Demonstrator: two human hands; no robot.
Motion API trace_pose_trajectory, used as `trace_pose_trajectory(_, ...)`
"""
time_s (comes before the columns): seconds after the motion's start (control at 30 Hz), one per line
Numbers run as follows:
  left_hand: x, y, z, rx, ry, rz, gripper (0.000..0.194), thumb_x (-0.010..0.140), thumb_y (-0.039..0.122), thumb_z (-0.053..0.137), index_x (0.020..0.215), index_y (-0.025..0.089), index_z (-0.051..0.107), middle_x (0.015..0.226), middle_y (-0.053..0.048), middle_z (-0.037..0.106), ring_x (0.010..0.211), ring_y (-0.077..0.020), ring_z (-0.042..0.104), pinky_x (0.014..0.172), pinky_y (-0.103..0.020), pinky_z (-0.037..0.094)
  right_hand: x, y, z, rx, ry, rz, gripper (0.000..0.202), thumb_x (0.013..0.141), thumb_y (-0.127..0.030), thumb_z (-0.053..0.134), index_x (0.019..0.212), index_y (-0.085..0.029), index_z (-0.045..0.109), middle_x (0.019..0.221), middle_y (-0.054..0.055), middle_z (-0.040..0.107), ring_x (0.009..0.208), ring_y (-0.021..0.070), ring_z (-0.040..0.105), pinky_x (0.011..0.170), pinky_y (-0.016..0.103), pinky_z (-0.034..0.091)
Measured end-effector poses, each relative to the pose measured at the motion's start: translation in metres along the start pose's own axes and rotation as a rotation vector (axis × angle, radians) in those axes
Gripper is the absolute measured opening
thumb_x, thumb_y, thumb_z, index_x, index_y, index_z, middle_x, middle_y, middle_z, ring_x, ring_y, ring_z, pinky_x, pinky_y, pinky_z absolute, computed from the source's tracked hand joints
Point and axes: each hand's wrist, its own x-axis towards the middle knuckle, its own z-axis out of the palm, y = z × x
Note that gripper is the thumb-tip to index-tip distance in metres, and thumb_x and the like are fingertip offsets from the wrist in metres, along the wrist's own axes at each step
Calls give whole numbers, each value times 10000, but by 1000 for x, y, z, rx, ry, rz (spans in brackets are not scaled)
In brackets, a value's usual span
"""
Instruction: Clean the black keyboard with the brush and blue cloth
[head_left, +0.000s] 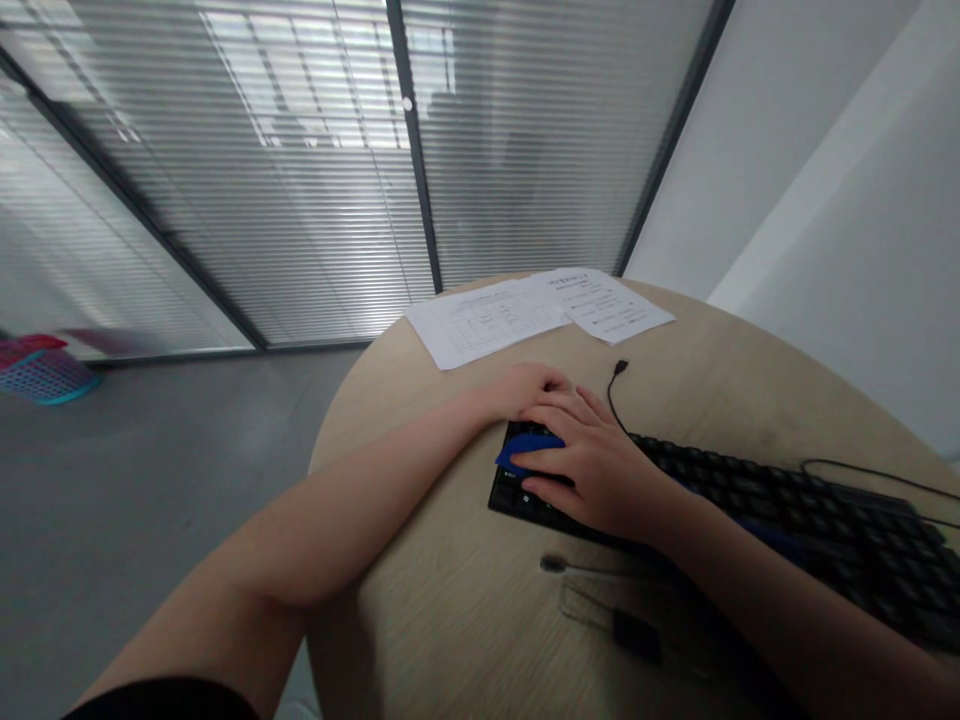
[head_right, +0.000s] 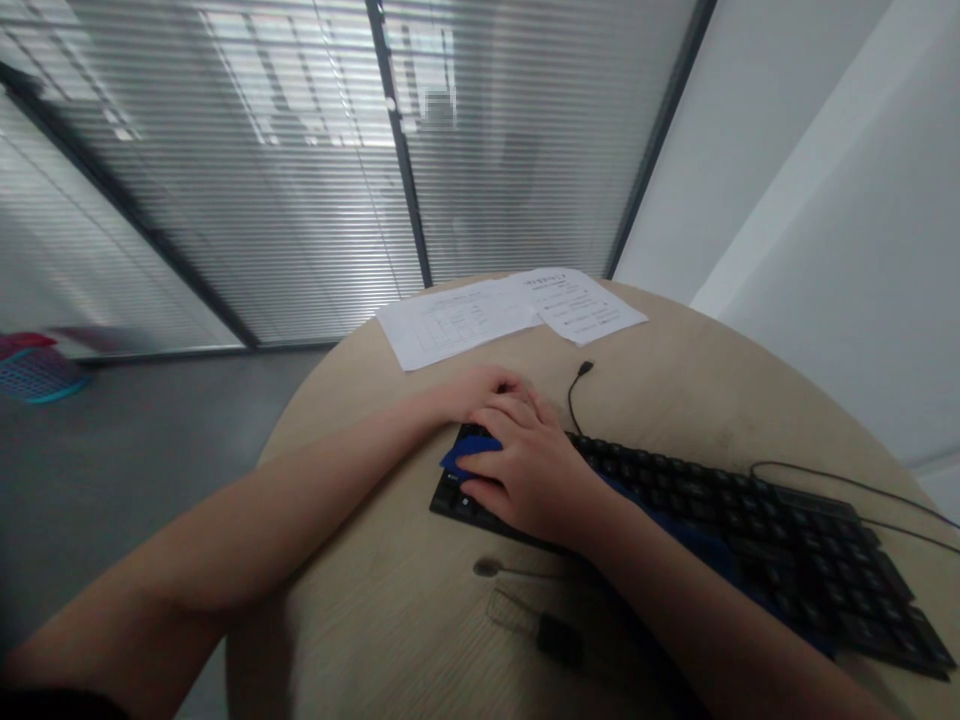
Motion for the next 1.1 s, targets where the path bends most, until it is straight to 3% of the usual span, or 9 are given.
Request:
trace_pose_trajectory(0.1, 3, -5, 2, -42, 16, -32, 323, 911, 423, 520, 774, 178, 680, 720, 7, 649, 708, -146, 553, 615, -258, 408, 1, -1, 0, -5, 9, 1, 250, 894, -395, 639, 1111, -326, 742, 1270, 85, 567, 1204, 291, 427, 1073, 553, 252)
trace_pose_trajectory(0.33, 5, -12, 4, -102, 76, 20, 284, 894, 385, 529, 778, 177, 684, 740, 17, 662, 729, -136, 556, 680, -259, 433, 1, 1, 2, 44, 39, 5, 198, 920, -334, 608, 900, -252, 787, 992, 73, 620, 997, 233, 488, 956, 439, 359)
trace_pose_trajectory(0.6, 8, -14, 4, -111, 80, -3, 262, 867, 367, 550, 712, 179, 646, 678, 28, 611, 698, -132, 527, 665, -259, 425, 1, 1, 6, 23, -25, 3, 251, 937, -331, 580, 1129, -304, 740, 1020, 81, 604, 1004, 236, 473, 934, 438, 343)
trace_pose_trajectory(0.83, 5, -10, 4, -162, 103, -20, 255, 870, 364, 546, 727, 177, 645, 699, 21, 618, 712, -136, 533, 683, -271, 430, 2, 3, 5, 77, 36, 54, 168, 880, -251, 619, 869, -243, 787, 940, 59, 599, 955, 218, 483, 906, 406, 355)
trace_pose_trajectory(0.97, 4, -8, 3, -159, 101, -33, 267, 869, 364, 544, 703, 175, 633, 664, 28, 589, 683, -127, 513, 651, -260, 423, 2, 2, 6, 76, 16, 36, 195, 909, -282, 598, 971, -274, 782, 1053, 73, 595, 1009, 230, 480, 918, 413, 356)
trace_pose_trajectory(1.1, 6, -10, 3, -154, 106, -39, 240, 860, 345, 554, 718, 173, 641, 654, 31, 580, 668, -123, 503, 630, -254, 415, 2, 0, 6, 28, -35, 20, 256, 935, -343, 582, 1132, -301, 738, 1045, 86, 583, 1015, 240, 468, 920, 429, 345)
